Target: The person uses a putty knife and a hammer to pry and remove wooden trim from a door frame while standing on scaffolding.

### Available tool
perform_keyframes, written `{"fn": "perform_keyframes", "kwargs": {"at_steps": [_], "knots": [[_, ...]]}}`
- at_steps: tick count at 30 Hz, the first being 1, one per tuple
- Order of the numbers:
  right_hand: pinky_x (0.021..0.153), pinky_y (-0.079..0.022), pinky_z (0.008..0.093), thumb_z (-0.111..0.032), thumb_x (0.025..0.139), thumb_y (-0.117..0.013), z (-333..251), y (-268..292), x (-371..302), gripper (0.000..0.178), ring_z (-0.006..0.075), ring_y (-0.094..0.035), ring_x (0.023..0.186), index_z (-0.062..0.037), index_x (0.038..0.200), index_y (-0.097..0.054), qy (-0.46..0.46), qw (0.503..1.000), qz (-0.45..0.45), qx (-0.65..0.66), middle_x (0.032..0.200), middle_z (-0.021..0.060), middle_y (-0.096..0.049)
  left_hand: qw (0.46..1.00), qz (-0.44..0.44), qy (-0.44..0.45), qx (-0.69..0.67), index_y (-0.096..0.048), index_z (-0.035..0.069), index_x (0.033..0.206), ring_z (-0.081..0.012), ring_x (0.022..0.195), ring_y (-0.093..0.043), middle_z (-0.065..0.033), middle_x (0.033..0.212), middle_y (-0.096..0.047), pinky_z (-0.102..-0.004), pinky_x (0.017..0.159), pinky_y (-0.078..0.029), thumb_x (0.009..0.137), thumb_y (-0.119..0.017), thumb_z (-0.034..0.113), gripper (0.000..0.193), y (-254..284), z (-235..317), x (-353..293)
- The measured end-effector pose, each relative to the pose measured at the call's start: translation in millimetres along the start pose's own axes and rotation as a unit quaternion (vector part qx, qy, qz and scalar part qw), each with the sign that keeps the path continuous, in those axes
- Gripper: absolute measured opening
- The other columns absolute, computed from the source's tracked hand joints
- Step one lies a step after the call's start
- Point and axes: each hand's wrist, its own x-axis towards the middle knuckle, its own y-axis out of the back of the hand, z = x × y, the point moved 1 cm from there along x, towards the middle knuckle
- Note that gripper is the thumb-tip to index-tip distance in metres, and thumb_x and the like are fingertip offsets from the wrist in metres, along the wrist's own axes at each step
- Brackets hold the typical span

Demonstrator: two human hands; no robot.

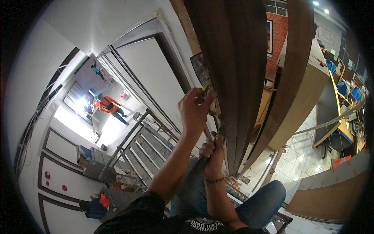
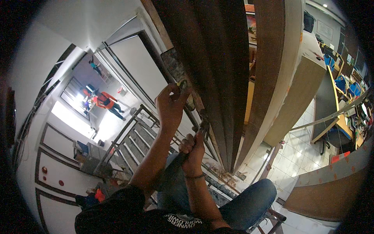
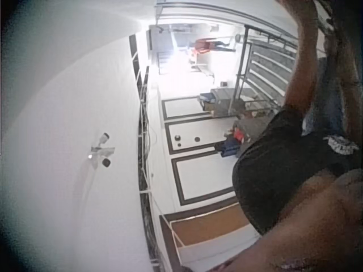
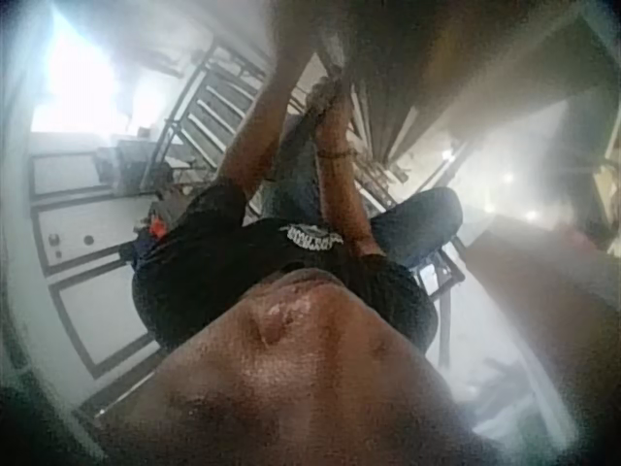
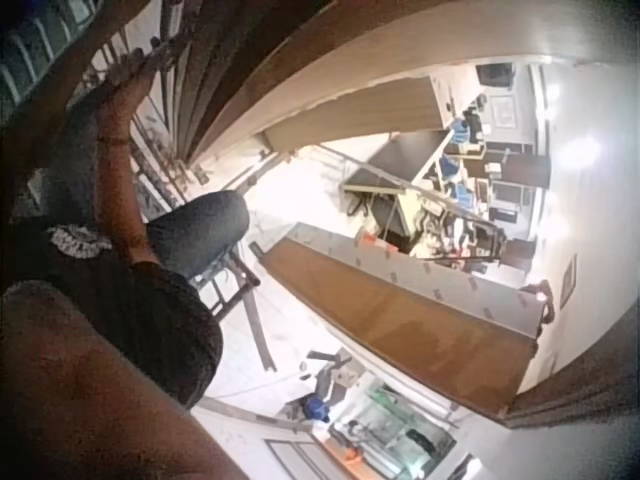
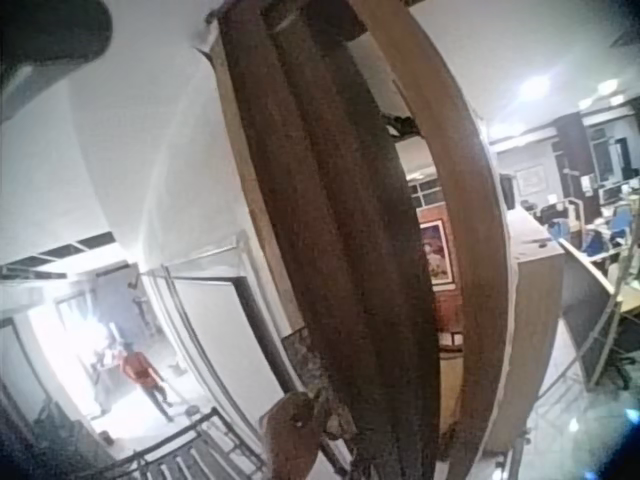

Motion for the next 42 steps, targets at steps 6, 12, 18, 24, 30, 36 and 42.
{"fn": "perform_keyframes", "kwargs": {"at_steps": [6,12,18,24,30,36,42], "knots": [[0.038,-0.029,0.017,-0.034,0.099,-0.046,3,-1,-1,0.033,0.0018,-0.03,0.047,-0.0057,0.116,-0.047,-0.044,0.998,-0.046,-0.03,0.061,-0.0051,-0.032,1.0,0.003,0.004,-0.01,-0.06,-0.004,0.089,-0.0135,0.064,-0.056,-0.0094,0.074,-0.059,-0.0296,0.059,-0.047,0.079,-0.075,0.022,0.031,1,4,-1],[0.036,-0.028,0.0165,-0.034,0.099,-0.046,-7,0,0,0.032,0.0018,-0.03,0.045,-0.007,0.115,-0.047,-0.003,0.999,-0.037,0.005,0.061,-0.0053,-0.033,1.0,0.013,-0.011,-0.011,-0.06,-0.003,0.083,-0.0161,0.064,-0.063,-0.0114,0.075,-0.064,-0.031,0.057,-0.047,0.079,-0.076,0.018,0.027,-6,10,-6],[0.036,-0.029,0.0171,-0.033,0.099,-0.046,-13,0,3,0.03,0.0018,-0.03,0.045,-0.0083,0.115,-0.047,0.027,0.999,-0.012,0.039,0.06,-0.0046,-0.032,0.998,-0.035,0.039,0.025,-0.063,-0.002,0.08,-0.0192,0.066,-0.065,-0.0139,0.072,-0.067,-0.0336,0.06,-0.048,0.078,-0.077,0.023,0.029,-5,19,-2],[0.036,-0.029,0.0178,-0.032,0.099,-0.046,-9,-3,0,0.03,0.0017,-0.031,0.045,-0.0059,0.113,-0.048,0.002,0.999,-0.037,0.03,0.059,-0.0045,-0.033,1.0,-0.009,0.003,0.027,-0.064,-0.002,0.079,-0.0222,0.068,-0.066,-0.0126,0.071,-0.067,-0.0352,0.065,-0.049,0.076,-0.077,0.024,0.029,-6,0,4],[0.036,-0.028,0.0182,-0.032,0.099,-0.046,-10,-10,-4,0.028,0.0025,-0.03,0.045,-0.0061,0.109,-0.049,-0.007,0.998,0.0,-0.059,0.06,-0.0045,-0.033,1.0,0.001,-0.01,0.005,-0.063,-0.002,0.078,-0.0222,0.067,-0.064,-0.0131,0.072,-0.066,-0.0355,0.065,-0.049,0.075,-0.078,0.024,0.03,-6,3,6],[0.037,-0.029,0.0183,-0.031,0.1,-0.044,-5,-8,-2,0.026,0.0022,-0.031,0.046,-0.007,0.107,-0.049,-0.055,0.995,-0.076,0.044,0.06,-0.0046,-0.033,0.998,0.002,-0.064,-0.004,-0.063,-0.003,0.08,-0.0141,0.052,-0.06,-0.011,0.063,-0.063,-0.0296,0.049,-0.048,0.079,-0.075,0.024,0.03,-8,-4,11],[0.037,-0.029,0.0179,-0.031,0.1,-0.043,-6,-15,0,0.025,0.0019,-0.03,0.046,-0.0079,0.109,-0.048,-0.017,0.999,-0.024,0.027,0.06,-0.0044,-0.031,1.0,-0.029,0.002,-0.012,-0.064,-0.003,0.083,-0.0225,0.07,-0.066,-0.0142,0.076,-0.066,-0.0339,0.064,-0.049,0.074,-0.079,0.022,0.03,-6,-2,14]]}}
